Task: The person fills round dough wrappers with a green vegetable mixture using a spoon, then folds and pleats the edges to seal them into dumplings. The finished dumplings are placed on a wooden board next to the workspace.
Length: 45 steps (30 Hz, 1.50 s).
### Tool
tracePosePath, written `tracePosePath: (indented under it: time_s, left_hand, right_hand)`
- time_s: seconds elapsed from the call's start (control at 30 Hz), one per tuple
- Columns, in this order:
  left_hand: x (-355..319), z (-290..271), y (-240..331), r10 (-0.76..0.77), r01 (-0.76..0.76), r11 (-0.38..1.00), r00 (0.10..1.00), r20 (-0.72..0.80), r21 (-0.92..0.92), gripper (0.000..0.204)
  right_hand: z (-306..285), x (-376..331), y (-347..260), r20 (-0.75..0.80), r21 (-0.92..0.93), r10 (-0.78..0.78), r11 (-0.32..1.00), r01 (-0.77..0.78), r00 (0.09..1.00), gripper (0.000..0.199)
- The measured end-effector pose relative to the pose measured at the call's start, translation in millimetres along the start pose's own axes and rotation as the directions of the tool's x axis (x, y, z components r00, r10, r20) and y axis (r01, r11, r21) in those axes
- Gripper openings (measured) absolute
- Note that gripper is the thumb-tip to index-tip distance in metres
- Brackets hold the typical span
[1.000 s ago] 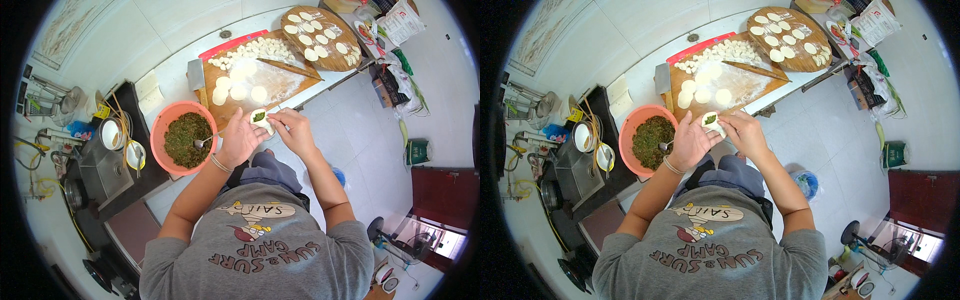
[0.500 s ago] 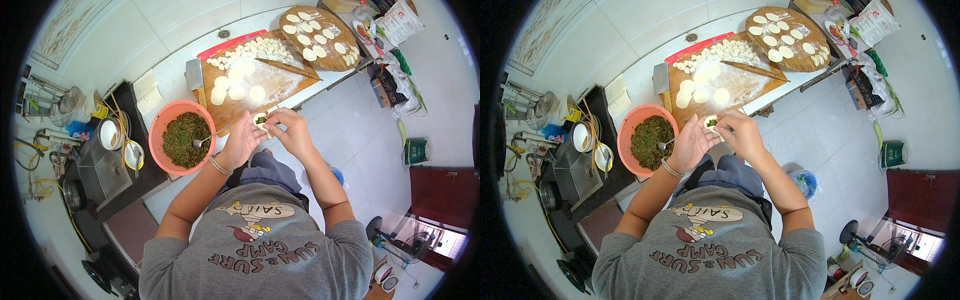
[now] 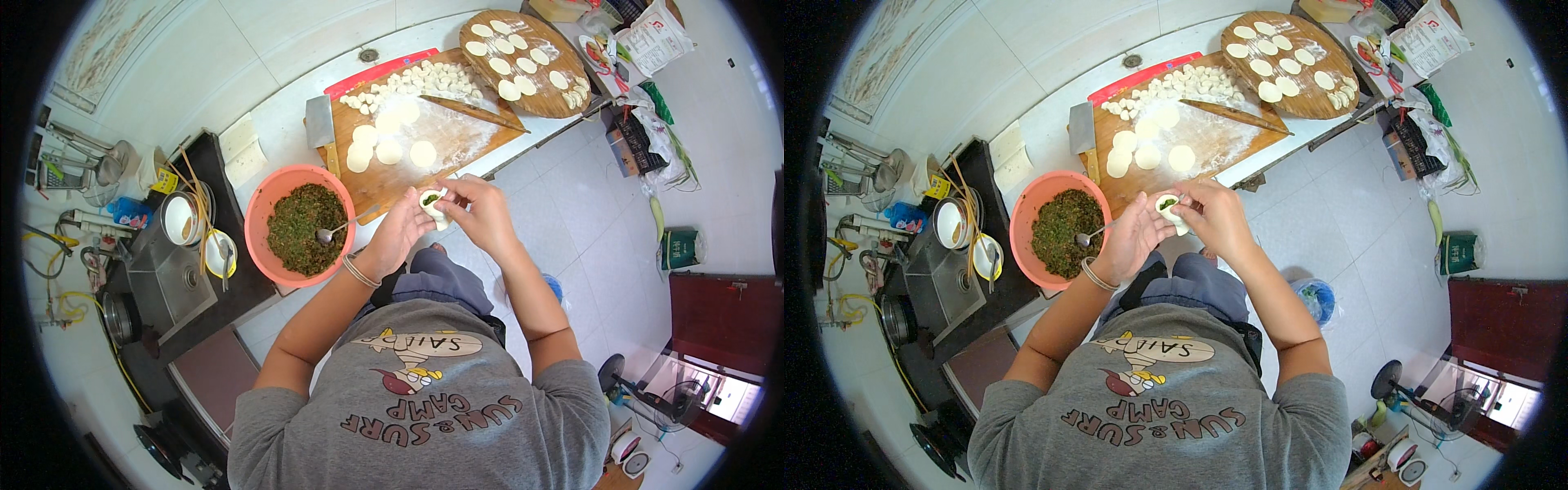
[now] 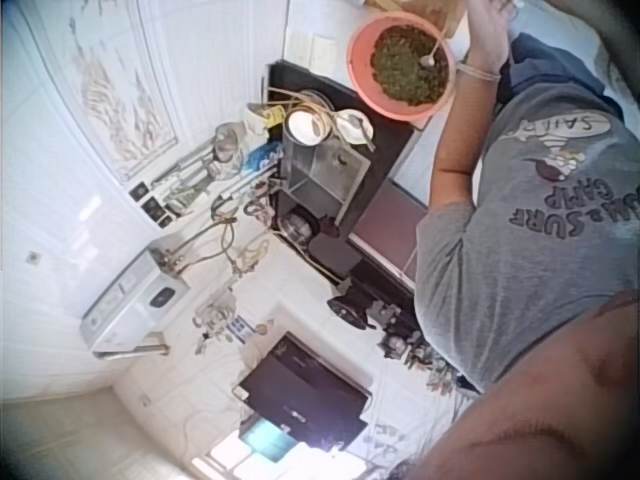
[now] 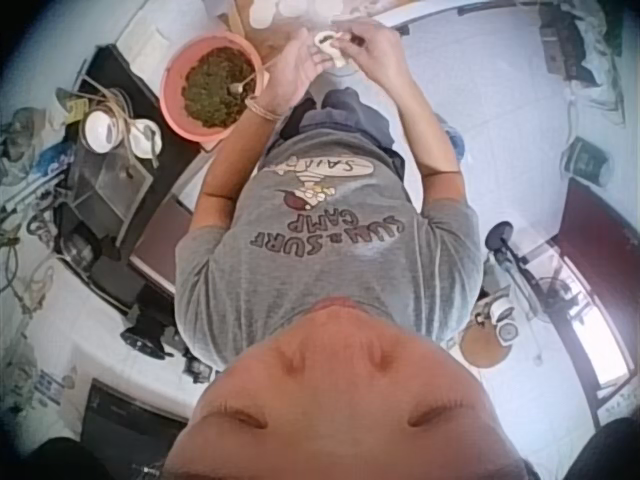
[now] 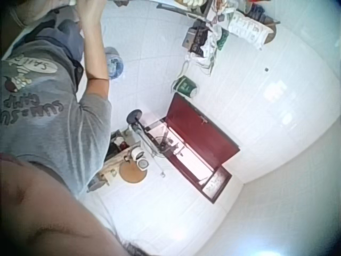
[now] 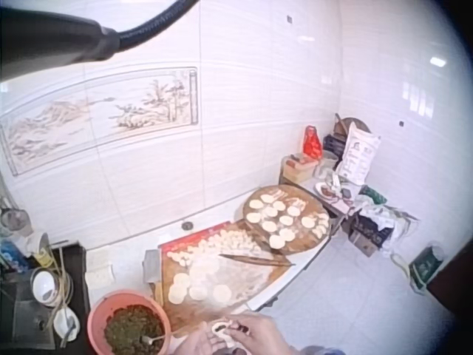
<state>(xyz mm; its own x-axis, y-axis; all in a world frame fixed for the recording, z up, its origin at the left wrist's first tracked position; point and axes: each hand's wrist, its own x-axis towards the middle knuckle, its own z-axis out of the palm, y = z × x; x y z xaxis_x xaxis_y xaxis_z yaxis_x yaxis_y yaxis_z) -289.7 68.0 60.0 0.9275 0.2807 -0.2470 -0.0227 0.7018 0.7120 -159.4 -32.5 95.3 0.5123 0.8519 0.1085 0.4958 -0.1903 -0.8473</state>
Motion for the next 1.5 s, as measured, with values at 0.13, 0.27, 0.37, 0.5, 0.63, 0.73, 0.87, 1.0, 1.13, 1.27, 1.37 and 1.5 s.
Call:
tracePosePath:
  time_s: [0.13, 0.27, 0.37, 0.5, 0.63, 0.73, 0.87, 1.0, 1.13, 1.27, 1.37, 1.5]
  left_hand:
    - [1, -7, 0, -0.028, 0.028, 1.000, 1.000, 0.011, 0.005, 0.063]
    - [1, -6, 5, -0.048, 0.049, 0.999, 0.999, 0.013, -0.016, 0.063]
    - [3, -8, 6, -0.061, 0.062, 0.998, 0.998, 0.027, -0.022, 0.064]
    - [1, -6, 8, -0.102, 0.102, 0.995, 0.995, -0.006, 0.017, 0.066]
    - [3, -10, 6, -0.125, 0.125, 0.991, 0.992, 0.019, 0.040, 0.067]
    - [2, -6, 10, -0.144, 0.143, 0.989, 0.989, 0.025, 0.045, 0.068]
    - [0, -3, 13, -0.154, 0.153, 0.988, 0.988, 0.034, 0.034, 0.070]
    - [0, -2, 13, -0.162, 0.160, 0.986, 0.986, 0.045, 0.049, 0.071]
    - [0, -7, 10, -0.184, 0.179, 0.982, 0.977, 0.108, 0.056, 0.075]
    - [-1, 1, 11, -0.180, 0.181, 0.983, 0.982, 0.055, -0.019, 0.072]
    - [-2, 1, 12, -0.182, 0.182, 0.983, 0.981, 0.065, 0.003, 0.072]
    - [0, -1, 10, -0.201, 0.201, 0.980, 0.975, 0.093, 0.004, 0.071]
  right_hand:
    - [4, 4, 12, 0.024, 0.010, -0.139, 0.990, 0.139, 0.990, 0.017]
    - [5, 6, 14, 0.013, -0.188, -0.344, 0.921, 0.341, 0.939, 0.016]
    - [8, 6, 14, -0.017, -0.172, -0.369, 0.917, 0.361, 0.929, 0.016]
    - [6, 9, 14, 0.034, -0.141, -0.390, 0.910, 0.390, 0.920, 0.017]
    - [3, 12, 16, 0.086, -0.157, -0.451, 0.875, 0.459, 0.888, 0.018]
    - [1, 13, 17, 0.101, -0.172, -0.477, 0.856, 0.488, 0.873, 0.016]
    - [1, 11, 8, 0.052, -0.173, -0.485, 0.856, 0.486, 0.873, 0.015]
    - [-1, 12, 10, 0.110, -0.185, -0.549, 0.808, 0.559, 0.829, 0.017]
    - [-3, 12, 15, 0.143, -0.207, -0.573, 0.780, 0.591, 0.807, 0.016]
    - [-4, 11, 14, 0.116, -0.252, -0.589, 0.761, 0.597, 0.800, 0.014]
    - [-6, 11, 7, 0.117, -0.270, -0.632, 0.722, 0.637, 0.766, 0.012]
    - [-11, 11, 12, 0.187, -0.278, -0.631, 0.701, 0.657, 0.752, 0.012]
